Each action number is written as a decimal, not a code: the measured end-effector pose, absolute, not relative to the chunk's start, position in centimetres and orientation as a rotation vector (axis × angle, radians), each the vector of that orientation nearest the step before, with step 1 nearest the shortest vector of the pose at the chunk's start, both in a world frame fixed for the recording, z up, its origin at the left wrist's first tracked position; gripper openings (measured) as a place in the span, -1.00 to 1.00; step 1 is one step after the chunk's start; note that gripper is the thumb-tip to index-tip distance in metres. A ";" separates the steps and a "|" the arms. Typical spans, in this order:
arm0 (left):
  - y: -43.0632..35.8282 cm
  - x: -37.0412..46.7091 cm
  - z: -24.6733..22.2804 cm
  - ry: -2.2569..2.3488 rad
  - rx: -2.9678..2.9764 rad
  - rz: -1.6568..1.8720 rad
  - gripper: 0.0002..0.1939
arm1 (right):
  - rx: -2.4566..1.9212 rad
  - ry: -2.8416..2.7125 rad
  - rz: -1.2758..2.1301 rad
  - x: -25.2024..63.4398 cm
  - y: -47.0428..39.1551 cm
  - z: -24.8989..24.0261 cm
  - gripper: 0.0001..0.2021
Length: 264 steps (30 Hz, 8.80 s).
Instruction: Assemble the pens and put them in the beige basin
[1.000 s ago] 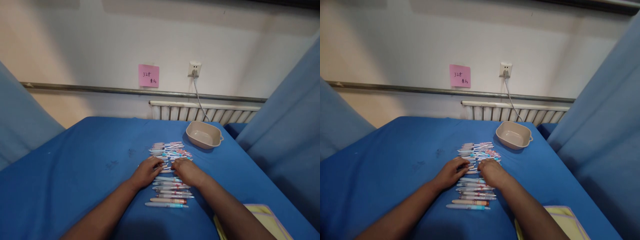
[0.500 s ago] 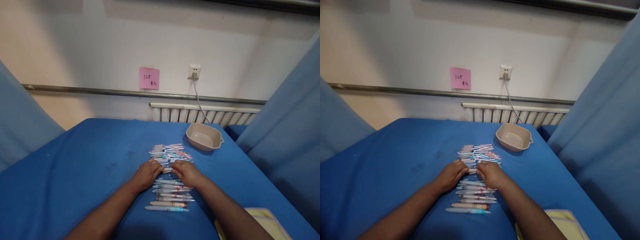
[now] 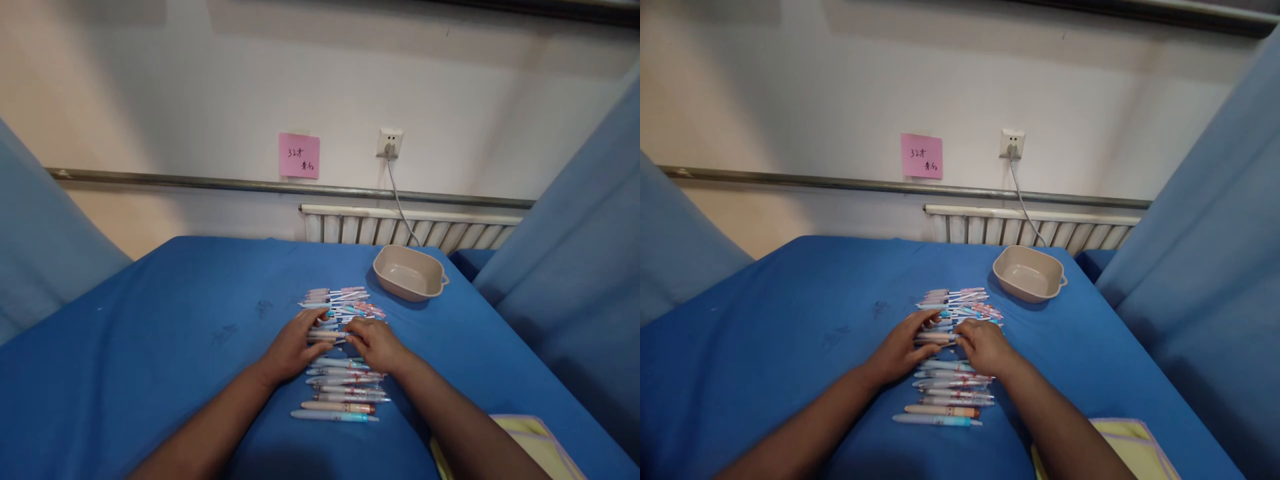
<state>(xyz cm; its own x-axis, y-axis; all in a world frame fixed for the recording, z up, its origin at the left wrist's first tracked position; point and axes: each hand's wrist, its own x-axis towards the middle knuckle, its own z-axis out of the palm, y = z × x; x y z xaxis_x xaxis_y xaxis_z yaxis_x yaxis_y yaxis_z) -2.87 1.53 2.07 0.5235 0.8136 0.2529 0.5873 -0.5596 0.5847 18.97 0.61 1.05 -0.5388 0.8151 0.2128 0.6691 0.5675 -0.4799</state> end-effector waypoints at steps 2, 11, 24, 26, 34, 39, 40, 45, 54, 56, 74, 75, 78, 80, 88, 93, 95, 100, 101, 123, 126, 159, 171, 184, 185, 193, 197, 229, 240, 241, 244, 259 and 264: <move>1.5 -2.9 2.1 1.074 2.384 0.712 -0.59 | -1.199 -2.388 0.489 19.1 0.7 1.0 -0.81; 3.1 -4.8 2.1 1.290 2.289 0.675 -0.66 | -1.234 -2.403 0.481 21.6 2.0 0.5 -0.81; 1.6 -3.3 2.0 1.154 2.310 0.651 -0.73 | -1.231 -2.433 0.513 20.1 1.4 0.7 -0.79; 1.7 -3.4 2.0 1.166 2.264 0.680 -0.73 | -1.240 -2.438 0.514 20.1 1.4 0.8 -0.81; 1.6 -3.1 1.7 1.137 2.205 0.739 -0.72 | -1.201 -2.469 0.410 20.0 1.5 0.8 -0.81; 2.9 -4.6 1.0 1.305 2.141 0.941 -0.71 | -1.278 -2.538 0.389 21.5 2.0 0.8 -0.81; 3.2 -4.9 0.9 1.349 2.123 1.002 -0.70 | -1.293 -2.558 0.394 21.8 2.1 0.9 -0.81; 3.2 -5.0 1.1 1.316 2.138 0.992 -0.72 | -1.254 -2.642 0.419 22.1 2.0 1.1 -0.80; 2.0 -3.2 1.9 1.134 2.486 0.536 -0.83 | -1.198 -2.237 0.675 21.1 2.7 -0.7 -0.79; 2.1 -3.3 2.0 1.124 2.514 0.517 -0.83 | -1.125 -2.156 0.723 21.0 3.0 -1.0 -0.78; 1.8 -3.3 2.1 1.125 2.459 0.571 -0.82 | -1.264 -2.694 0.363 19.8 0.6 1.7 -0.86; 1.8 -3.3 2.2 1.127 2.441 0.575 -0.82 | -1.315 -2.680 0.326 19.8 0.6 1.8 -0.86; 1.8 -3.4 2.3 1.110 2.393 0.548 -0.84 | -1.353 -2.601 0.340 19.8 0.5 1.8 -0.86; 1.8 -3.4 2.2 1.078 2.372 0.507 -0.85 | -1.257 -2.588 0.477 19.8 0.4 1.8 -0.84; 1.5 -3.4 2.4 0.958 2.448 0.365 -0.80 | -1.120 -2.675 0.651 19.8 0.5 1.5 -0.84; 1.2 -3.2 2.9 0.945 2.492 0.329 -0.79 | -1.137 -2.660 0.571 19.8 0.5 1.4 -0.84; 1.0 -3.2 3.0 0.947 2.495 0.352 -0.79 | -1.145 -2.611 0.566 19.7 0.5 1.5 -0.83; 1.0 -2.9 2.9 0.956 2.493 0.463 -0.76 | -1.112 -2.565 0.576 19.5 0.6 1.4 -0.81; 1.0 -2.9 2.9 0.975 2.498 0.466 -0.74 | -1.105 -2.576 0.554 19.5 0.6 1.3 -0.81; 1.2 -3.0 2.5 1.142 2.362 0.713 -0.67 | -1.109 -2.359 0.510 19.2 0.6 1.0 -0.85; 1.7 -3.3 2.2 1.300 2.263 0.636 -0.65 | -1.110 -2.342 0.488 19.7 0.9 0.7 -0.84; 1.7 -3.5 1.7 1.296 2.425 0.743 -0.74 | -1.297 -2.518 0.353 21.6 1.0 2.1 -0.85; 0.9 -2.8 2.7 1.032 2.548 0.687 -0.81 | -1.276 -2.728 0.378 19.4 -0.4 2.7 -0.87; 1.0 -2.7 2.6 1.001 2.610 0.655 -0.80 | -1.075 -2.361 0.719 19.4 0.8 0.6 -0.82; 1.0 -2.7 2.6 1.002 2.611 0.667 -0.80 | -1.072 -2.380 0.690 19.3 0.9 0.5 -0.81; 1.0 -2.6 2.3 1.186 2.640 0.471 -0.62 | -1.093 -2.490 0.484 19.5 0.6 1.1 -0.80; 0.9 -2.5 2.9 1.102 2.547 0.670 -0.64 | -1.155 -2.499 0.420 19.6 0.5 1.1 -0.81; 2.0 -4.1 1.6 1.422 2.345 0.911 -0.72 | -1.313 -2.579 0.349 22.8 2.0 2.0 -0.82; 1.4 -2.9 2.0 1.312 2.507 0.643 -0.79 | -1.253 -2.684 0.582 20.4 -0.8 3.6 -0.81; 1.4 -2.9 2.0 1.303 2.511 0.646 -0.80 | -1.238 -2.697 0.602 20.1 -1.0 3.5 -0.82; 1.4 -2.9 1.9 1.279 2.514 0.668 -0.79 | -1.233 -2.697 0.642 19.7 -1.2 3.1 -0.84; 1.3 -3.1 3.1 1.009 2.634 0.487 -0.79 | -1.230 -2.678 0.531 20.1 -0.4 2.2 -0.87; 1.3 -3.1 3.0 1.092 2.547 0.663 -0.79 | -1.324 -2.580 0.678 20.5 -0.1 1.8 -0.82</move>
<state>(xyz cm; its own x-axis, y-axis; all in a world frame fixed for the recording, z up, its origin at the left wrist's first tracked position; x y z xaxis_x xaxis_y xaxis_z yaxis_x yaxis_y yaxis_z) -3.13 1.31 3.00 0.6064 0.7376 0.2970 0.6037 -0.6702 0.4317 20.51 -0.09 1.84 -0.5940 0.8022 -0.0601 0.7282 0.5045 -0.4639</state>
